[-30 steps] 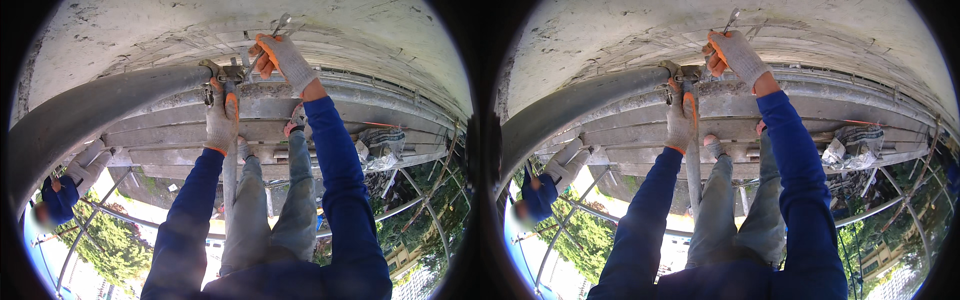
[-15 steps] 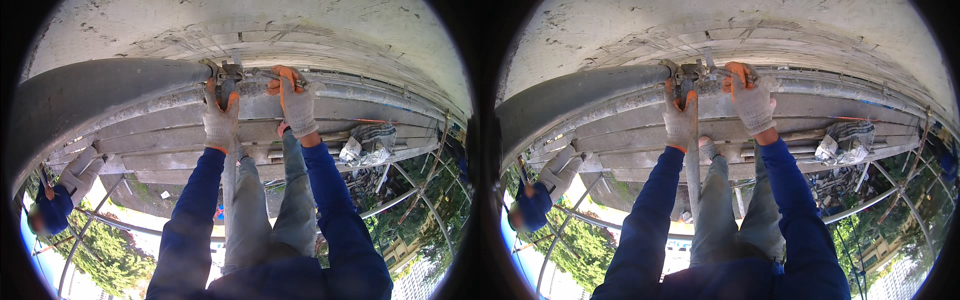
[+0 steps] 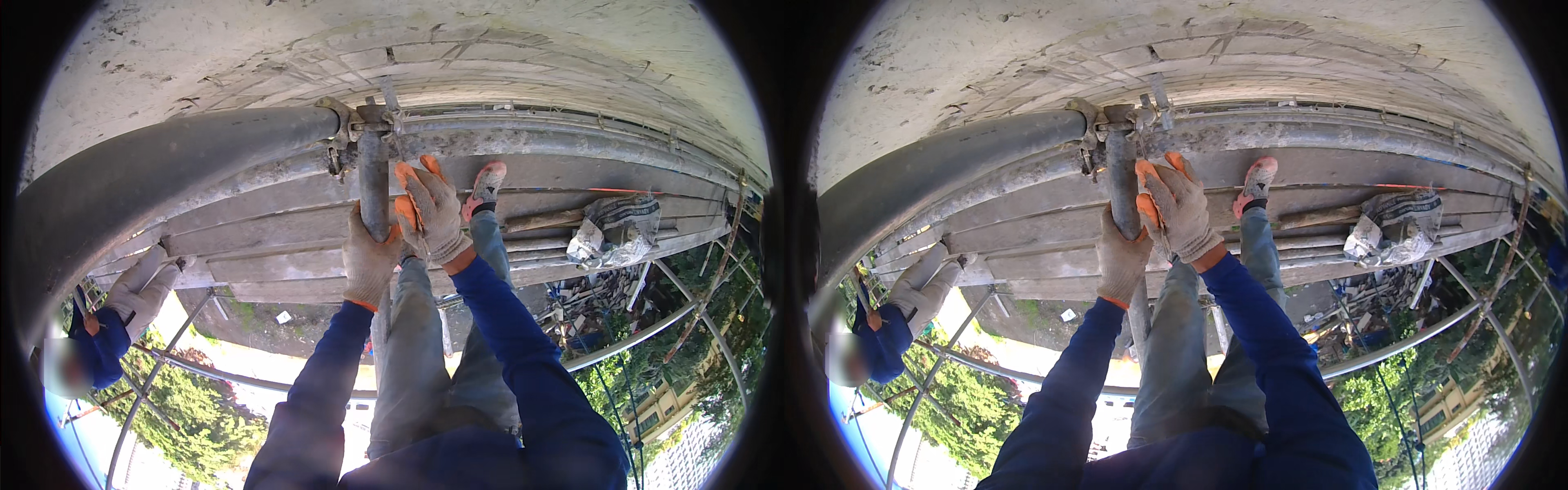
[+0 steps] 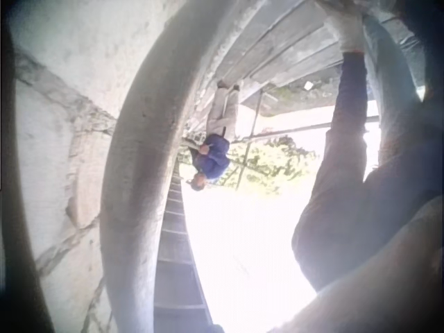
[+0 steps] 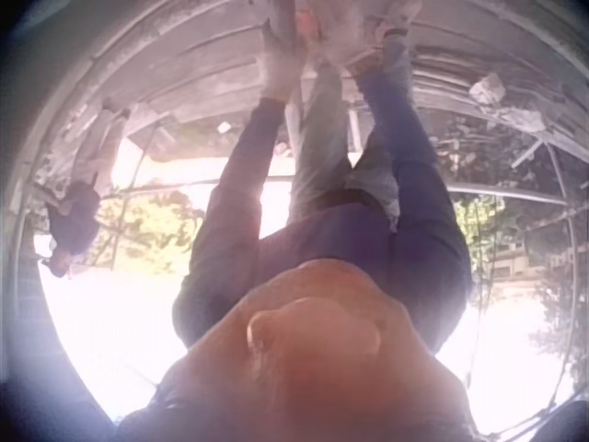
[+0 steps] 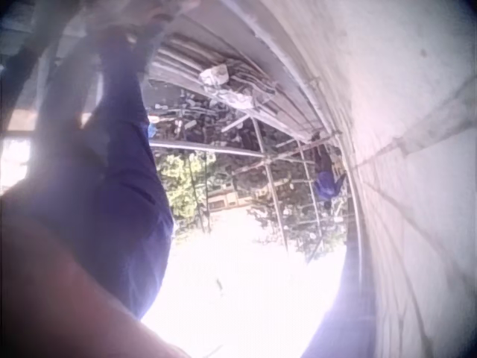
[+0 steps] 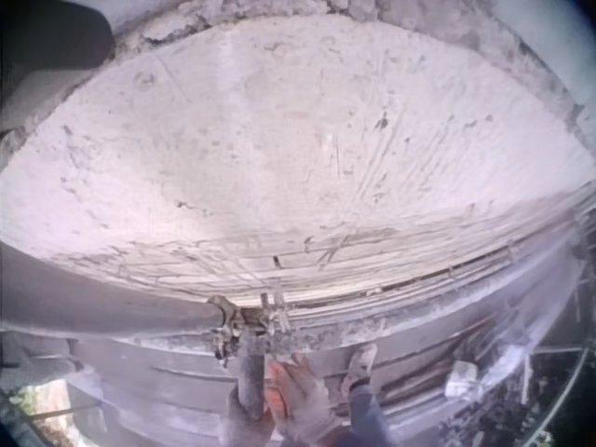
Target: The person assembles a metal scaffolding structure by connecting vertical and horizontal poles using clamps. They use a hammer to secure the connections and adjust the position of the poles to ensure stability.
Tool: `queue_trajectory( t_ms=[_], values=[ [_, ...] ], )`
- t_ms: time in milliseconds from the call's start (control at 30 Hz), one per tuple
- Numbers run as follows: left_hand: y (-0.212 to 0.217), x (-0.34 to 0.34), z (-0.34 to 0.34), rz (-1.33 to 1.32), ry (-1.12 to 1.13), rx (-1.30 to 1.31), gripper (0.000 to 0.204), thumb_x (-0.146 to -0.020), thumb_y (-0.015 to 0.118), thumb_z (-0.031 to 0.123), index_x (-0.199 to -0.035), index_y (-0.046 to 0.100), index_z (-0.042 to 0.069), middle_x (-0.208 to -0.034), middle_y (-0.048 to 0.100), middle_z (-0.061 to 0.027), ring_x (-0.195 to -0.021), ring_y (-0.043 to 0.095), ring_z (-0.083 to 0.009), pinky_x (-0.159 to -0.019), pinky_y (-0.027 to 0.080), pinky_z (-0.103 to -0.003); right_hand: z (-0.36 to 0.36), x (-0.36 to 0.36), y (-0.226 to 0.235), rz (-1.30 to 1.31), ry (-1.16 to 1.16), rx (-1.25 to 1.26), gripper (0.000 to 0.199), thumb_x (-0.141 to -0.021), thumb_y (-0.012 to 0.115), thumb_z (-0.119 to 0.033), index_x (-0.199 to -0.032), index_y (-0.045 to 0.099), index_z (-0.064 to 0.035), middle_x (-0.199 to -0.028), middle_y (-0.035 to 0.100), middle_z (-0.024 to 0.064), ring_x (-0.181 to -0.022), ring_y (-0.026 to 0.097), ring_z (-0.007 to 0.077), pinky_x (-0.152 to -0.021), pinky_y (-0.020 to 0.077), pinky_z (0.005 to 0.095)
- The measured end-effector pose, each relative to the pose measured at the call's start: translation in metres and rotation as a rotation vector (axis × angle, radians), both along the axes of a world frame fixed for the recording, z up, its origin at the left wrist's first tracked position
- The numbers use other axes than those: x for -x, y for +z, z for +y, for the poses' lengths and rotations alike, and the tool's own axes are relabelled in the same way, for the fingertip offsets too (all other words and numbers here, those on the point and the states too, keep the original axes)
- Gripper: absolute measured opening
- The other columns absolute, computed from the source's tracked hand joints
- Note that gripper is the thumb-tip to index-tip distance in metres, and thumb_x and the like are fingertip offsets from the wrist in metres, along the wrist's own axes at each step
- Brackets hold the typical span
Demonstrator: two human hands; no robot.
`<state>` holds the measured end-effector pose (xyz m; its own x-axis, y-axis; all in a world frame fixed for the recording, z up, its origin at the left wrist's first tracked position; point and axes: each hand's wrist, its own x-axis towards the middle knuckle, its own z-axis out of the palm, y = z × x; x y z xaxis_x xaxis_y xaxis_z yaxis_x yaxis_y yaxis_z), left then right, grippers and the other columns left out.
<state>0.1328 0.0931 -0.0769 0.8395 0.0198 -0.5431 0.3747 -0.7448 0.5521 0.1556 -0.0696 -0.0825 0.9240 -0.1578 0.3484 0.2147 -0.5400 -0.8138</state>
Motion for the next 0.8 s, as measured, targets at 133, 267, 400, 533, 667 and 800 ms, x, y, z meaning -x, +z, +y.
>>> queue_trajectory(
  t_ms=[133, 267, 400, 533, 667, 800],
  values=[
    [0.005, -0.003, -0.002, 0.010, -0.013, -0.049, 0.081, -0.081, 0.075, 0.032, -0.147, 0.037, 0.003, -0.101, 0.070, -0.0294, -0.092, 0.070, -0.0462, -0.076, 0.057, -0.050, -0.013, -0.031, 0.022, 0.254, -0.073, -0.244, 0.031, -0.087, 0.067, -0.015, -0.116, 0.066, -0.0043, -0.087, 0.065, 0.0136, -0.074, 0.066, 0.0324, -0.069, 0.0550, 0.0399],
    [0.011, -0.006, -0.006, 0.001, -0.004, -0.027, 0.078, -0.081, 0.074, 0.030, -0.146, 0.039, 0.003, -0.103, 0.070, -0.0290, -0.092, 0.070, -0.0462, -0.077, 0.057, -0.049, -0.093, -0.160, 0.039, 0.898, 0.039, -0.842, 0.031, -0.098, 0.057, -0.025, -0.095, 0.068, 0.0042, -0.063, 0.062, 0.0111, -0.053, 0.061, 0.0227, -0.051, 0.0490, 0.0314],
    [0.004, -0.002, -0.004, -0.034, 0.006, 0.008, 0.076, -0.082, 0.073, 0.029, -0.145, 0.040, 0.004, -0.107, 0.069, -0.0285, -0.095, 0.069, -0.0462, -0.080, 0.057, -0.050, -0.116, -0.176, 0.030, 0.865, -0.058, -0.135, 0.041, -0.101, 0.056, -0.031, -0.082, 0.067, 0.0037, -0.065, 0.064, 0.0109, -0.048, 0.055, 0.0168, -0.041, 0.0382, 0.0287],
    [0.004, -0.015, -0.009, -0.102, 0.000, 0.013, 0.073, -0.082, 0.073, 0.028, -0.144, 0.041, 0.005, -0.109, 0.069, -0.0285, -0.097, 0.069, -0.0460, -0.081, 0.057, -0.051, -0.160, -0.098, -0.009, 0.543, 0.081, -1.473, 0.022, -0.096, 0.062, -0.021, -0.106, 0.067, -0.0026, -0.085, 0.067, 0.0109, -0.066, 0.064, 0.0181, -0.057, 0.0489, 0.0313],
    [0.017, -0.005, -0.005, 0.010, 0.028, -0.021, 0.071, -0.082, 0.072, 0.027, -0.142, 0.042, 0.005, -0.102, 0.070, -0.0284, -0.090, 0.070, -0.0457, -0.077, 0.057, -0.051, -0.055, -0.018, 0.036, 0.230, -0.055, 0.002, 0.033, -0.093, 0.064, -0.008, -0.126, 0.063, -0.0055, -0.101, 0.068, 0.0077, -0.077, 0.065, 0.0165, -0.063, 0.0509, 0.0264],
    [0.014, -0.007, -0.006, -0.069, 0.006, 0.032, 0.071, -0.082, 0.073, 0.026, -0.142, 0.042, 0.005, -0.100, 0.070, -0.0280, -0.089, 0.071, -0.0450, -0.075, 0.057, -0.051, -0.006, 0.013, -0.013, 0.058, -0.086, -0.325, 0.037, -0.094, 0.062, -0.006, -0.131, 0.061, -0.0044, -0.101, 0.067, 0.0092, -0.069, 0.059, 0.0125, -0.059, 0.0473, 0.0235]
  ],
)
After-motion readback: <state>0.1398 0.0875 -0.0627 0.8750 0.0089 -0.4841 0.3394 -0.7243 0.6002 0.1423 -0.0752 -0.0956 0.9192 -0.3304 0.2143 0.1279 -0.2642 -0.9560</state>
